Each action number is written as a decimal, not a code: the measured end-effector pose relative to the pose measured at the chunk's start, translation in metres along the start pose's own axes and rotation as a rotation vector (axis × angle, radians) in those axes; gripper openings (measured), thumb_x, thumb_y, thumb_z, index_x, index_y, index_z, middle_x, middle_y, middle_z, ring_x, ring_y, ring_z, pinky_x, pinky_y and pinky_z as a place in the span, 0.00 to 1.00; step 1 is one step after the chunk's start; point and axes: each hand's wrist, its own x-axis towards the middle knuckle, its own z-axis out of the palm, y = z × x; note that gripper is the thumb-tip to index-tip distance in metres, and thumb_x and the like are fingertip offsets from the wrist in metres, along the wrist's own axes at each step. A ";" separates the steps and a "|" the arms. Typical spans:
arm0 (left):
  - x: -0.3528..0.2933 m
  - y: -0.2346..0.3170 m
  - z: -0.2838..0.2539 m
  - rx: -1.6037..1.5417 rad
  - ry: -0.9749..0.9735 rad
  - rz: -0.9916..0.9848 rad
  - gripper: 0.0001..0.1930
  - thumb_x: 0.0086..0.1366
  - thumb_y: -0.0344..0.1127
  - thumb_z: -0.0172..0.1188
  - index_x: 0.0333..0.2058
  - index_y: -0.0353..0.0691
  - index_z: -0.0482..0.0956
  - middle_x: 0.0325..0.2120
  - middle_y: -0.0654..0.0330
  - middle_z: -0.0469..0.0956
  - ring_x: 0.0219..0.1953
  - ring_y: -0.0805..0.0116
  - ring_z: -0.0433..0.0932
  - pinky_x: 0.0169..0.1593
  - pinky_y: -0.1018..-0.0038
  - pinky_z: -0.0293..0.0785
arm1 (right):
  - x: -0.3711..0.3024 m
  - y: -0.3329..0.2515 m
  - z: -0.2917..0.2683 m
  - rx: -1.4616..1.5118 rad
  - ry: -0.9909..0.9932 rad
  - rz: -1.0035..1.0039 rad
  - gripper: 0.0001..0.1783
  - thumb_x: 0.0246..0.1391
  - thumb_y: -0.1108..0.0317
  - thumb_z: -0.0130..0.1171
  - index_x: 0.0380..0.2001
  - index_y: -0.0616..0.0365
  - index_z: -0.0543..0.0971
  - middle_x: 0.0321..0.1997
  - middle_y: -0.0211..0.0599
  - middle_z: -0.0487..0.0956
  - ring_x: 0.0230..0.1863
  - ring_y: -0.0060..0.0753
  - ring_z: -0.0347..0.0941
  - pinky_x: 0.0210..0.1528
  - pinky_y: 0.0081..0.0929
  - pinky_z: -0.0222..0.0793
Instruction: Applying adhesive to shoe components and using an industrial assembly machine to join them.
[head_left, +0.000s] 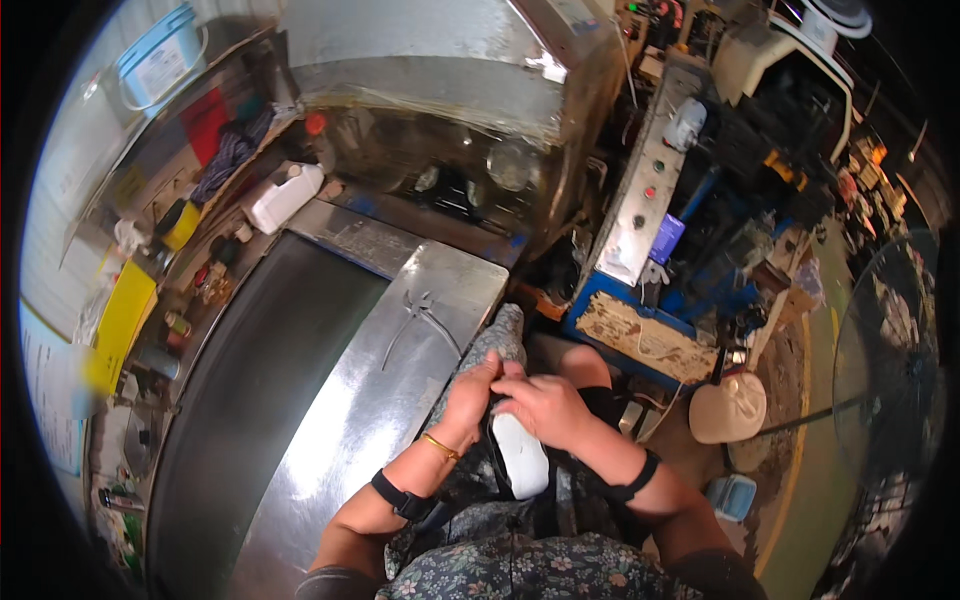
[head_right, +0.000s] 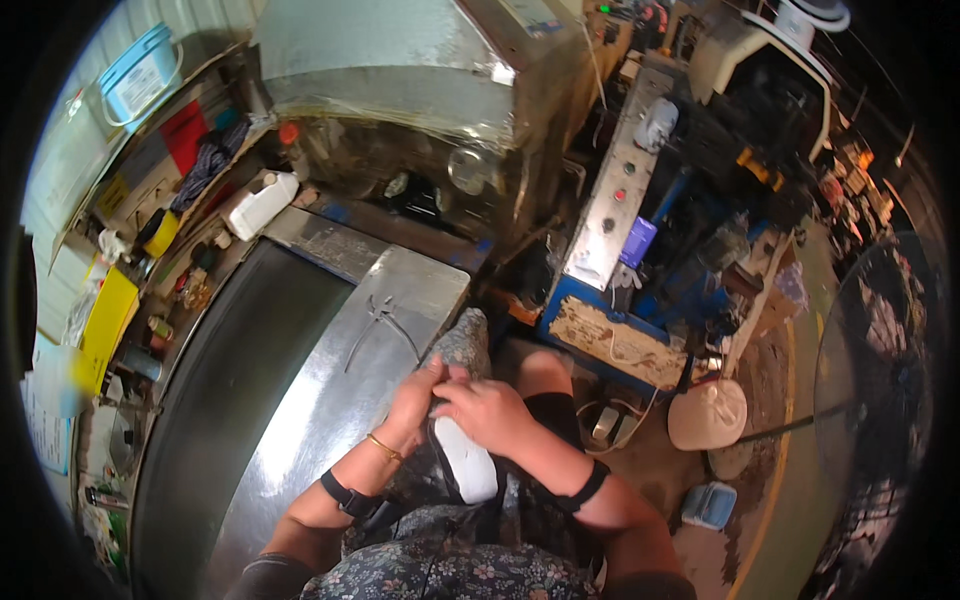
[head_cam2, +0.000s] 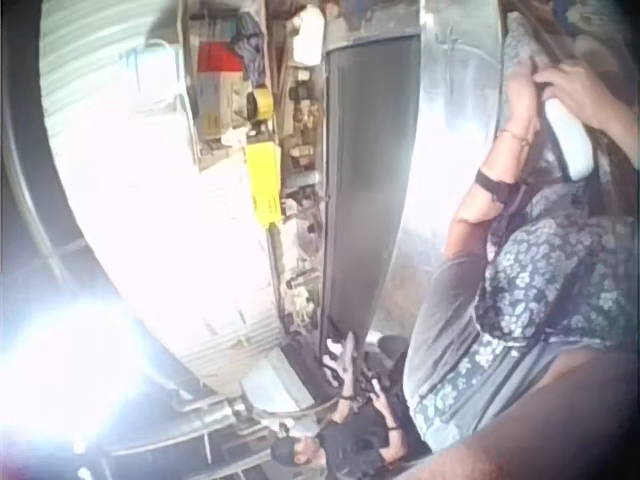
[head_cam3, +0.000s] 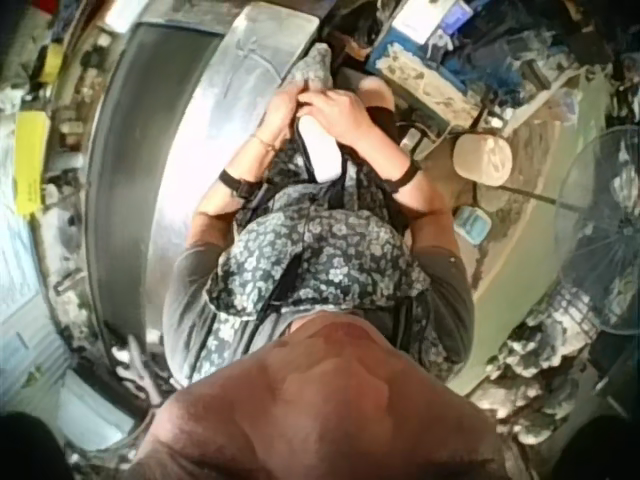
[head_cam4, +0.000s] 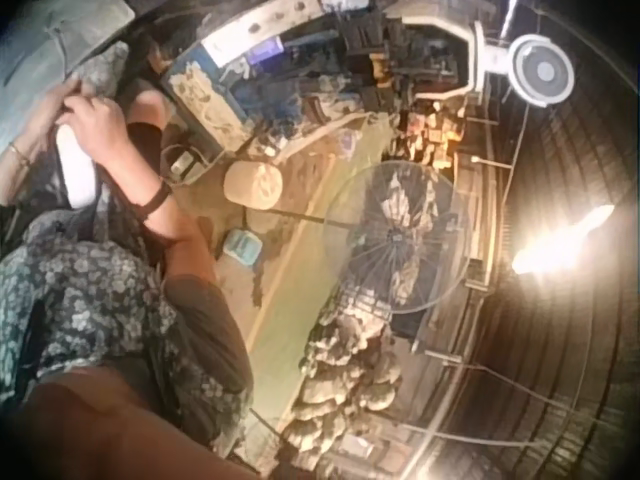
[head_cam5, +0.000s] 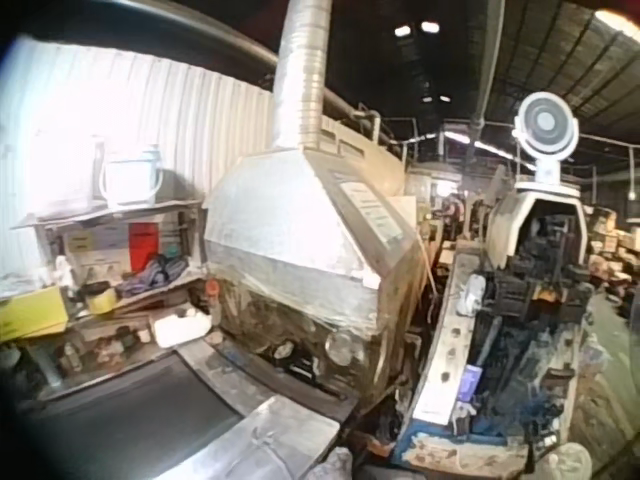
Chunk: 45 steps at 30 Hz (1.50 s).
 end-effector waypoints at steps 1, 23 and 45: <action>-0.006 -0.003 0.001 -0.057 -0.005 0.138 0.24 0.73 0.52 0.53 0.50 0.33 0.79 0.45 0.52 0.81 0.50 0.62 0.78 0.58 0.65 0.71 | -0.005 0.005 0.006 0.090 0.035 0.024 0.18 0.57 0.62 0.65 0.48 0.57 0.79 0.38 0.47 0.83 0.39 0.50 0.81 0.39 0.39 0.77; -0.022 -0.043 -0.064 0.212 0.051 0.149 0.21 0.67 0.31 0.64 0.56 0.36 0.72 0.47 0.61 0.75 0.50 0.71 0.72 0.56 0.75 0.69 | -0.044 -0.002 0.073 0.618 -0.299 0.955 0.38 0.74 0.43 0.30 0.54 0.69 0.76 0.49 0.54 0.81 0.51 0.49 0.77 0.59 0.38 0.69; -0.007 -0.050 -0.052 0.826 0.534 -0.127 0.32 0.78 0.52 0.35 0.47 0.27 0.79 0.44 0.36 0.80 0.49 0.40 0.79 0.56 0.56 0.72 | -0.041 -0.003 0.090 0.617 -0.048 0.861 0.40 0.71 0.48 0.44 0.64 0.82 0.58 0.55 0.73 0.74 0.61 0.60 0.72 0.62 0.39 0.66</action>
